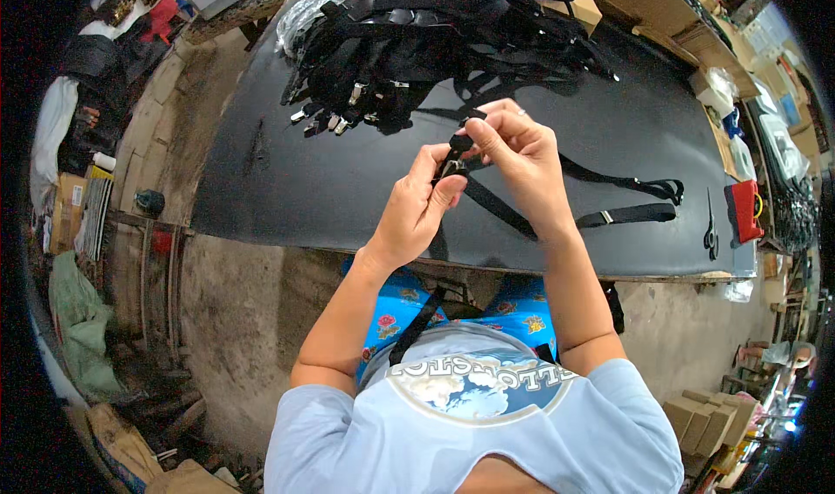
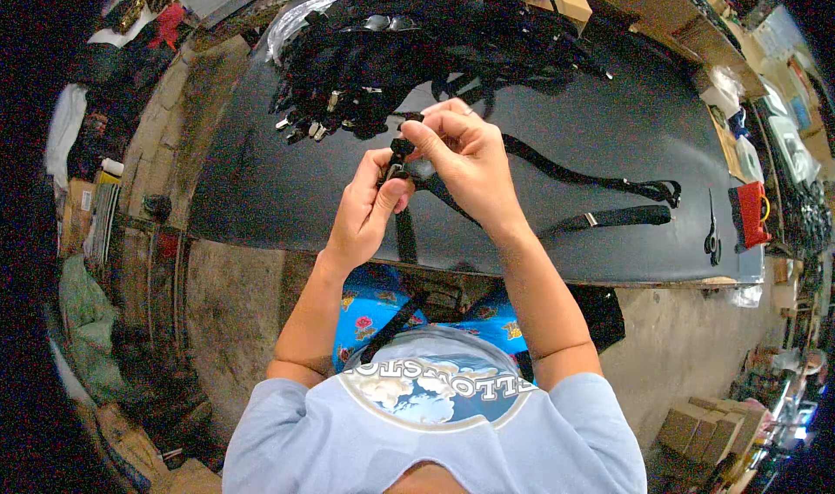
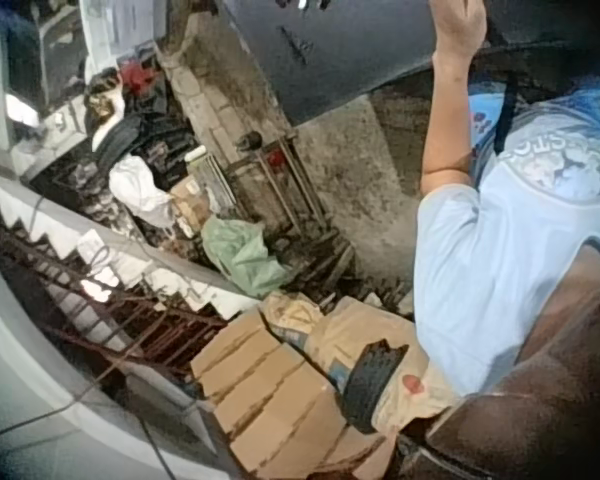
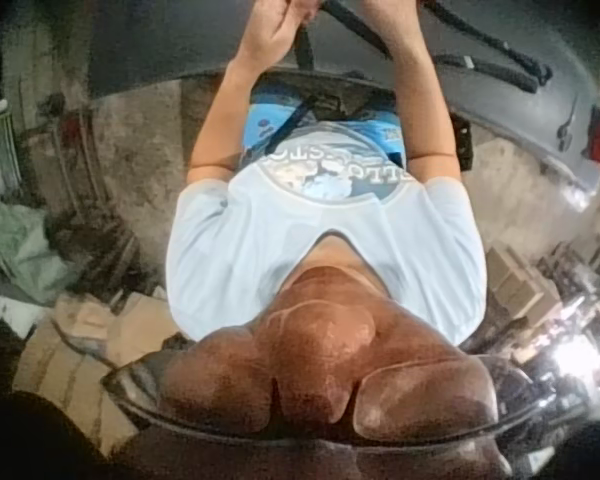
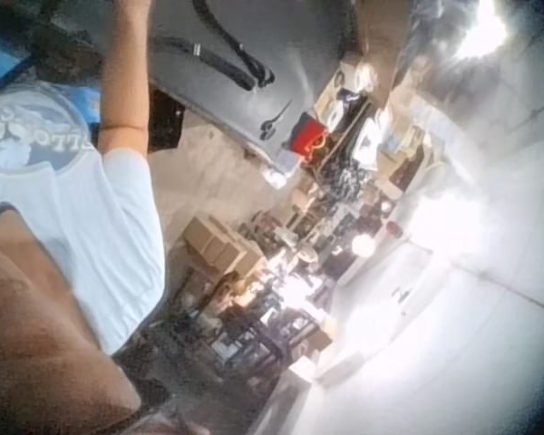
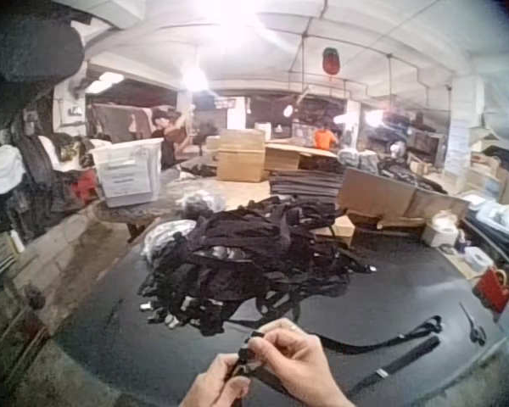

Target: The person puts on eyeglasses and assembles black suspenders by attaching metal and plastic clips and buckle fasteners to the straps by hand.

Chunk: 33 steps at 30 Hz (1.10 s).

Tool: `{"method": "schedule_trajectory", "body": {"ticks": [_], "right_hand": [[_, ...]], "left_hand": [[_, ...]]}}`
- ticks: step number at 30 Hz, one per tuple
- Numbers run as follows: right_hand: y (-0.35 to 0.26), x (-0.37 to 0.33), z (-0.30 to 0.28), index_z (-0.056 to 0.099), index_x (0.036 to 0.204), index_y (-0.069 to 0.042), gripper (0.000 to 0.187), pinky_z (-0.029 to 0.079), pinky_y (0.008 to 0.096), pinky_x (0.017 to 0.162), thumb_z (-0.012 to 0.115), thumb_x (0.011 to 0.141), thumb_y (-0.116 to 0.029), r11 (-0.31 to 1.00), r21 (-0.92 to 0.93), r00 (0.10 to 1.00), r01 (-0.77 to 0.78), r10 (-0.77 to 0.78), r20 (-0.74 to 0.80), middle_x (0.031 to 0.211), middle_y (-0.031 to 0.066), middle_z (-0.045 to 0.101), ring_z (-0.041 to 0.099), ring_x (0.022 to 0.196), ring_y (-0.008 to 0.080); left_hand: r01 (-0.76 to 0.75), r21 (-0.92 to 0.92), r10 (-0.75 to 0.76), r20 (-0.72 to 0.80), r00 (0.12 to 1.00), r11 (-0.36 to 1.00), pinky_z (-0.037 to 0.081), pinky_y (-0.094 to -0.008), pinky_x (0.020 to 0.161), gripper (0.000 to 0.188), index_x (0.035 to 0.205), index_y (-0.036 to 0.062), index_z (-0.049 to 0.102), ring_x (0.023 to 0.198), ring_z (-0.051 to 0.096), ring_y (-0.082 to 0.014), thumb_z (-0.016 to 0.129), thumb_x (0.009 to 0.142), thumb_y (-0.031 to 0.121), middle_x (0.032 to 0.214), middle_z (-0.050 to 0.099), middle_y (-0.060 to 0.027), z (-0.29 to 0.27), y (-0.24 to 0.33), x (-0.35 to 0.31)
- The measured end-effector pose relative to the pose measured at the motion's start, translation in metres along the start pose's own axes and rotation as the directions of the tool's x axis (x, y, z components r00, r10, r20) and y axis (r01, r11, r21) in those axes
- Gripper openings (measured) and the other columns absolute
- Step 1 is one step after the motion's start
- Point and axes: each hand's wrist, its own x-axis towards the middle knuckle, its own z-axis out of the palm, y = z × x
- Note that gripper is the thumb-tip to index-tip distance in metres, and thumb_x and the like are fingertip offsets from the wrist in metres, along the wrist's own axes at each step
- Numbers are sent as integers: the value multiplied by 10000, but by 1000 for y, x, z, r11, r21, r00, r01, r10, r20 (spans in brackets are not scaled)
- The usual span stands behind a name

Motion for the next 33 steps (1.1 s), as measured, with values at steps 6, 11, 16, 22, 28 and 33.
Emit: {"method": "schedule_trajectory", "body": {"ticks": [6,11,16,22,28,33], "right_hand": [[-3,-7,-4,656,770,13,174,419,249,716,682,869,-127,958,-205,966,201,-229,-121,844,61,605,553,784,131],[-8,-22,-7,672,829,-5,143,402,211,652,663,899,-130,990,-133,990,55,-72,-123,763,-10,612,525,736,62],[-3,-33,-8,671,859,5,153,392,182,645,650,919,-134,999,11,992,31,-29,-127,829,-26,649,524,755,31],[8,-40,-5,670,874,18,116,418,190,700,633,921,-82,993,28,987,114,-110,-117,891,13,643,538,795,53],[13,-42,-15,667,885,33,99,433,207,719,642,906,-61,995,19,991,103,-101,-91,902,36,644,555,829,76],[12,-37,-16,668,908,30,73,467,229,784,682,854,-17,986,75,989,147,-146,-11,914,42,656,590,869,93]], "left_hand": [[-67,119,69,-8,998,991,446,-277,624,296,1155,4,494,669,530,-138,536,991,247,769,572,-85,2,15,5],[33,125,-30,-29,999,992,451,-299,636,241,1104,5,516,689,560,-177,543,985,213,812,603,-116,3,23,1],[32,173,-28,-28,999,984,448,-308,637,202,1036,3,550,695,576,-205,555,975,196,817,609,-127,6,25,0],[41,231,-25,-70,997,972,447,-368,638,190,1006,7,570,693,571,-306,576,953,189,818,614,-153,11,14,-6],[-4,255,24,-74,997,967,442,-373,625,174,985,7,588,684,559,-313,595,932,173,803,617,-149,16,16,-4],[-71,310,113,-120,986,948,444,-294,607,160,979,-1,620,668,577,-181,609,927,150,792,618,-120,15,19,-4]]}}
